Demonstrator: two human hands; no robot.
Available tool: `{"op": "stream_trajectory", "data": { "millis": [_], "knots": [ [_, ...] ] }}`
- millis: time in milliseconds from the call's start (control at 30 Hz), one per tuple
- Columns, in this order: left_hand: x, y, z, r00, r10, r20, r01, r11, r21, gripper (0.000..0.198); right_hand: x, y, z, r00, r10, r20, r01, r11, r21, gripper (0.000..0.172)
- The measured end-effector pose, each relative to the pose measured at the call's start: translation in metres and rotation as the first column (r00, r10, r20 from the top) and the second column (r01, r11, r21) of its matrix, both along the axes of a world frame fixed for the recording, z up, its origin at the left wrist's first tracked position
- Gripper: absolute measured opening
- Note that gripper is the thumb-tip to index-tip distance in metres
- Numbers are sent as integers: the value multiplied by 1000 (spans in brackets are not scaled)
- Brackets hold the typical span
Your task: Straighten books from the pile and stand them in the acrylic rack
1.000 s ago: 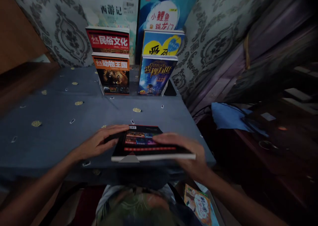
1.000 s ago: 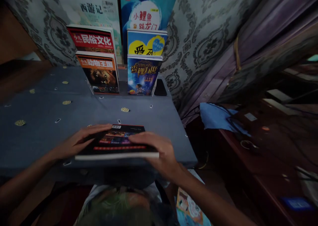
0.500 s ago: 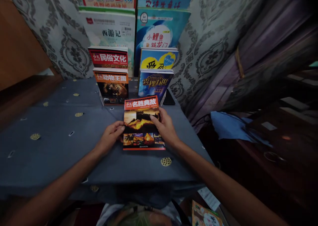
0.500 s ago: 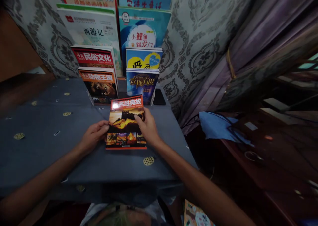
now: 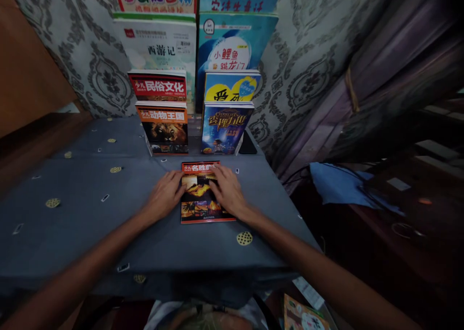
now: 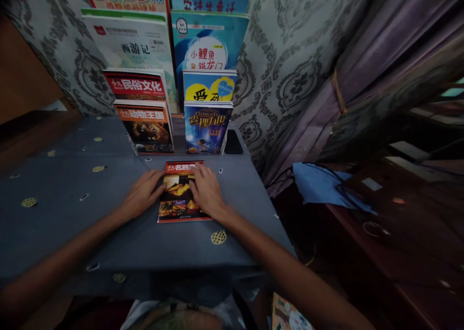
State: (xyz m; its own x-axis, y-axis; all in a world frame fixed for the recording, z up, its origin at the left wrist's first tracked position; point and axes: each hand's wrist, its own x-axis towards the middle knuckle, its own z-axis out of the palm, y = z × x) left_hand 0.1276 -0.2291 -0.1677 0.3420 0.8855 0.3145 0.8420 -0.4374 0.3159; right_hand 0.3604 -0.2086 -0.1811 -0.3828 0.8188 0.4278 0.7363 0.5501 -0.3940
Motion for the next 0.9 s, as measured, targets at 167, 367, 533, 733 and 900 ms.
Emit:
{"op": "stream_trajectory", "data": {
  "millis": [167,367,533,733,900],
  "knots": [
    [5,4,-15,993,0,-121,4,999,31,41,-39,7,-2,939,329,98,-321,943,-89,63],
    [3,0,-14,989,-21,-148,25,999,25,48,-33,29,-7,955,248,161,-222,961,-162,55],
    [5,1,-10,989,-11,-145,10,1000,-7,48,3,45,-10,982,119,146,-95,983,-157,51],
    [7,-3,-10,983,-50,-176,56,998,29,46,17,57,-17,992,128,9,-123,968,-219,53],
    [14,-5,-8,965,-213,-153,220,975,30,43,25,67,-10,960,126,-250,-204,926,-317,55]
  ]
}}
